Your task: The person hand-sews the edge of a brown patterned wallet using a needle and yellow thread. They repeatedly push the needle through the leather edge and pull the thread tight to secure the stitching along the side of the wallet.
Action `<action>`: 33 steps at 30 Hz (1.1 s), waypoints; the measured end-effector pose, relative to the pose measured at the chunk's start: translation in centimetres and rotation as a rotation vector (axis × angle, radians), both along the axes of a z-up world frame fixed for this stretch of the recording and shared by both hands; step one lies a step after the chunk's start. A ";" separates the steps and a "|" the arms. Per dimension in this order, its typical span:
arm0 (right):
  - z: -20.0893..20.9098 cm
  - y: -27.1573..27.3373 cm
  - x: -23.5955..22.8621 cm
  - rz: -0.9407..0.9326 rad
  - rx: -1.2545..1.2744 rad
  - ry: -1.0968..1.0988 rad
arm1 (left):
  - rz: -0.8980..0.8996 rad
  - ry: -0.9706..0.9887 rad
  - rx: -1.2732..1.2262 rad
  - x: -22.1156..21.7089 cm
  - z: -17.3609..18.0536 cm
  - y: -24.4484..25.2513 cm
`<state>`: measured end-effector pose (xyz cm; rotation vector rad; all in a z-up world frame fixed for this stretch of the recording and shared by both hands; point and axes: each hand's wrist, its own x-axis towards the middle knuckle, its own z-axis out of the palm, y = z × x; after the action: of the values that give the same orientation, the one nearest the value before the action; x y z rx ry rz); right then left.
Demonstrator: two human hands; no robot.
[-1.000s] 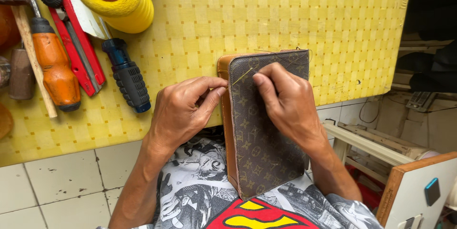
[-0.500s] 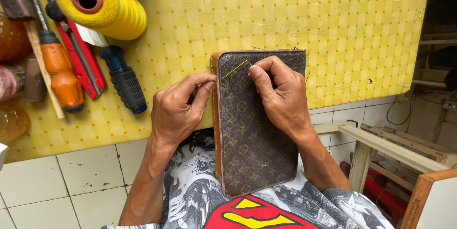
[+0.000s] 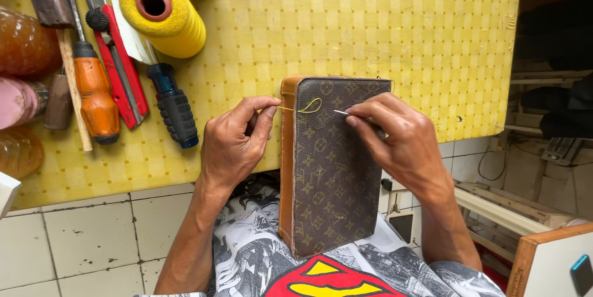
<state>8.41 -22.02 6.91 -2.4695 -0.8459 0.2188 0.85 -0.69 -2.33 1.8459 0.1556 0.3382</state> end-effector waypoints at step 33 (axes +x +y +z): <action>-1.3 2.1 -1.8 0.042 0.110 -0.109 | -0.038 0.012 0.041 -0.1 0.8 0.6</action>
<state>6.59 -19.91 5.63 -2.3804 -0.9302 0.0515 0.78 -0.10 -1.50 1.8896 0.1230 0.3059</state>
